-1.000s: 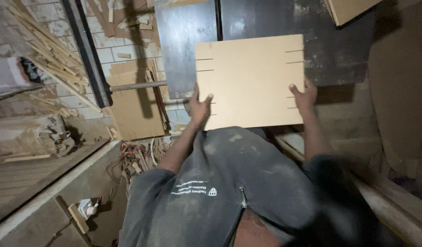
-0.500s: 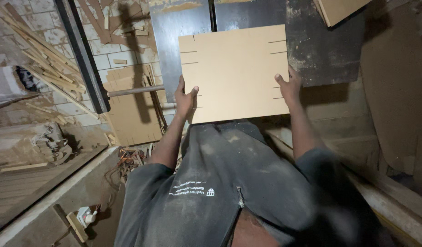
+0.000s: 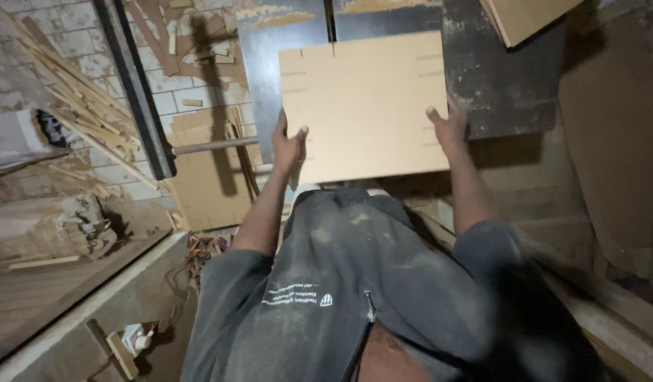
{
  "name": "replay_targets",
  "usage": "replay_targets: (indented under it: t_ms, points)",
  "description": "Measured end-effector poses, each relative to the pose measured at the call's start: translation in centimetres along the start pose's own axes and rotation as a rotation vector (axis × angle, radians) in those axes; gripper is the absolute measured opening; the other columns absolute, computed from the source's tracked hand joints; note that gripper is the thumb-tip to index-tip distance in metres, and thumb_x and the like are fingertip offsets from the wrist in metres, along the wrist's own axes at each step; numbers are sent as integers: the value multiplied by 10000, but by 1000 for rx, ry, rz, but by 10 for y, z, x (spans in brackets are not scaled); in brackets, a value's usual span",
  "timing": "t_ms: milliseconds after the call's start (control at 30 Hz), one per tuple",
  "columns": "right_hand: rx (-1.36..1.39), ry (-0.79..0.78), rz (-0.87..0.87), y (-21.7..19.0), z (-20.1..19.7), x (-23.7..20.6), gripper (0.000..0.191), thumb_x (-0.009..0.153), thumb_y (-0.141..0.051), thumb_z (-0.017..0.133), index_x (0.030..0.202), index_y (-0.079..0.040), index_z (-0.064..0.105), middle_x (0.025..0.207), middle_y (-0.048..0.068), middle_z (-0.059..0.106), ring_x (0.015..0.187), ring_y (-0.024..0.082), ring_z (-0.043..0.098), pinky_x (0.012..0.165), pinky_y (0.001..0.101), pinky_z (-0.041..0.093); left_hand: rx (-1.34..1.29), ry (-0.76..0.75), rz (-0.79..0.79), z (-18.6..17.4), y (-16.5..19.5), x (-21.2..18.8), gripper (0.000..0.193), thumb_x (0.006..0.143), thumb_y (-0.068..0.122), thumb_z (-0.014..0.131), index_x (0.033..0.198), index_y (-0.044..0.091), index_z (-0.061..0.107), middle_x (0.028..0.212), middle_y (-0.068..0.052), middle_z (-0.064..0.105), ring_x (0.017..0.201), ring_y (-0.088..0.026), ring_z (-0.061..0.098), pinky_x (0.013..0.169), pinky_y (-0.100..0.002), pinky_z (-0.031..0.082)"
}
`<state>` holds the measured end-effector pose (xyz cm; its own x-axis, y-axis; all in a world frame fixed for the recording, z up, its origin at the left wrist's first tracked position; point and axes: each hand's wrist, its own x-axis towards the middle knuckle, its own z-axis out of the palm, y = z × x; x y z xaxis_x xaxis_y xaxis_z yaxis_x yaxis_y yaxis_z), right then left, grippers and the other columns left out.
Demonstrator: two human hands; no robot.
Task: The person holds a flat wooden panel and repeatedly positions its edges against the spinning blade of a table saw, cutting short slots into the panel edges. They rotate and flip the panel between cuts, working around its sides over the saw table.
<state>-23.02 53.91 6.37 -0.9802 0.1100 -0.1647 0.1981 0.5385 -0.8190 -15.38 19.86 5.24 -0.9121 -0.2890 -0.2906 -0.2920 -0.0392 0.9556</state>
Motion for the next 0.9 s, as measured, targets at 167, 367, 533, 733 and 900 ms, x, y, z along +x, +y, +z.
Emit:
replay_targets:
  t_ms: [167,367,533,733,900]
  points:
    - [-116,-79,13,32,9,-52,385,935,-72,786,1291,15,670,1203,164,706,1117,239,658,1016,385,509,77,8,-17,-29,-28,-48,701,898,14,723,1526,-27,414,1433,-190,593,1309,-270,555,1120,-365,429]
    - [0,-93,114,20,67,-72,499,898,-60,739,1377,-39,601,1216,155,703,1109,248,636,1012,367,473,243,125,-214,-100,-46,-48,669,871,47,772,1486,12,512,1353,-154,666,1207,-224,638,1048,-338,485]
    - [113,-74,-43,-4,88,-64,526,909,-19,693,1422,-17,577,1253,167,684,1150,260,634,1041,377,482,97,58,-54,-120,-35,-27,677,880,-3,739,1511,4,491,1395,-139,651,1239,-213,616,1061,-318,483]
    - [59,-80,2,-17,93,-51,523,910,-41,719,1408,2,565,1262,184,665,1176,284,626,1021,384,467,115,77,-96,-119,-26,-12,735,867,-21,739,1540,18,447,1430,-135,618,1274,-216,586,1078,-316,454]
    - [22,-106,54,-39,92,-30,539,918,-83,718,1437,-75,574,1286,179,675,1193,298,647,1042,383,492,111,109,-78,-115,-17,8,747,849,-51,759,1523,11,444,1442,-145,610,1283,-223,589,1084,-320,460]
